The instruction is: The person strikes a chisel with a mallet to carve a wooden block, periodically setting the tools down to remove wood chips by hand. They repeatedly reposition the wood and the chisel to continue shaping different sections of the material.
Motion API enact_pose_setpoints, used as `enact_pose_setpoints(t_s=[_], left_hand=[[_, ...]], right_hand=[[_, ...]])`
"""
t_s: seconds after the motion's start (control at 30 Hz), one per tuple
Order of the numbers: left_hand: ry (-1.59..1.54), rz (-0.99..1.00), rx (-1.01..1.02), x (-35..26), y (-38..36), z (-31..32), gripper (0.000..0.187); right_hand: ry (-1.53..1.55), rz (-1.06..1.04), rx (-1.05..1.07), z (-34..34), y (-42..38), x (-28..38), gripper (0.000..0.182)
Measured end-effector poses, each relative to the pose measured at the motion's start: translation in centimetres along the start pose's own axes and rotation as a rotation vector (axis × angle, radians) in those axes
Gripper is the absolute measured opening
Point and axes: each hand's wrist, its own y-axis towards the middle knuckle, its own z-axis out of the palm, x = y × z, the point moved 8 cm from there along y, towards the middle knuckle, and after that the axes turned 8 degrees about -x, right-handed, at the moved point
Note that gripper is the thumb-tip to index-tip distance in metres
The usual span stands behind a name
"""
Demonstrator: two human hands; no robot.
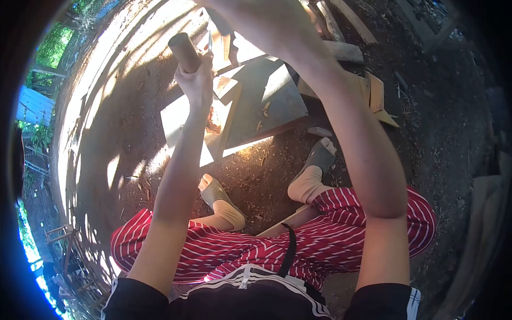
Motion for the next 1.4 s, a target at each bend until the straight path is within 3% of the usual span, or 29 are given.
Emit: enact_pose_setpoints(t_s=[0.07,0.13,0.2,0.23,0.3,0.33,0.4,0.47,0.5,0.53,0.6,0.63,0.7,0.73,0.8,0.87,0.9,0.97,1.07,1.2,1.4], left_hand=[[0.001,-0.003,0.002,0.2,0.2,-0.3,0.016],[0.004,-0.007,0.011,1.5,0.2,-0.7,0.017],[0.034,0.260,-0.017,-0.2,0.0,-1.2,0.018],[0.015,0.271,-0.011,-0.5,0.5,-0.6,0.018],[-0.042,0.052,0.012,1.2,0.5,-0.6,0.020],[-0.070,-0.059,0.017,2.1,0.3,-0.6,0.021],[-0.073,-0.051,0.020,2.5,-0.1,-0.9,0.022],[-0.073,-0.043,0.021,2.0,-0.4,-1.1,0.022],[-0.048,0.147,0.065,1.9,-0.3,-1.7,0.024],[0.091,0.217,0.006,2.3,-0.6,-2.2,0.024],[0.116,0.369,-0.040,2.1,-0.9,-2.5,0.021],[0.006,0.200,-0.035,2.1,-1.0,-2.8,0.019],[-0.077,-0.033,-0.008,3.0,-1.5,-4.1,0.015],[-0.117,-0.043,-0.040,1.0,-2.4,-4.7,0.014],[-0.166,0.006,-0.113,0.2,-3.0,-6.0,0.016],[-0.152,0.033,-0.143,0.2,-3.0,-7.2,0.015],[-0.184,0.005,-0.179,0.4,-2.7,-7.6,0.016],[-0.252,-0.015,-0.241,0.5,-2.0,-8.6,0.018],[-0.286,-0.089,-0.205,-0.6,-1.4,-8.5,0.017],[-0.296,-0.097,-0.172,-0.2,-0.8,-6.7,0.017],[-0.266,-0.085,-0.120,0.4,-0.3,-4.6,0.018]], right_hand=[[-0.205,-0.252,-0.040,1.2,-0.4,0.0,0.052],[-0.859,0.062,0.314,3.6,-2.3,-0.3,0.060],[-0.999,-0.045,0.467,5.3,-3.1,-1.4,0.066],[-1.015,-0.052,0.451,4.9,-2.1,-1.1,0.066],[-0.874,0.002,0.447,4.9,-0.9,-1.0,0.063],[-0.686,-0.076,0.385,5.3,-0.1,-0.1,0.059],[-0.561,-0.032,0.343,4.6,0.5,1.1,0.055],[-0.589,-0.142,0.240,4.9,-0.7,0.3,0.058],[-0.875,0.087,0.514,5.8,-2.7,-1.5,0.060],[-0.864,-0.051,0.476,6.0,-3.2,-1.0,0.065],[-0.840,0.122,0.549,5.2,-3.3,-1.9,0.062],[-0.841,0.126,0.552,5.2,-3.8,-3.1,0.062],[-0.402,0.161,0.232,3.8,-4.3,-6.4,0.066],[-0.395,0.152,0.238,3.9,-4.9,-7.7,0.066],[-0.462,0.568,0.248,3.3,-7.5,-13.4,0.070],[-0.649,0.661,0.390,3.8,-10.2,-17.4,0.068],[-0.643,0.661,0.383,4.0,-11.2,-19.2,0.068],[-0.917,0.516,0.453,4.6,-13.1,-21.9,0.065],[-0.961,0.384,0.391,4.4,-14.3,-22.4,0.062],[-0.912,0.348,0.341,4.6,-14.4,-22.7,0.071],[-0.901,0.386,0.324,4.7,-14.9,-23.0,0.067]])
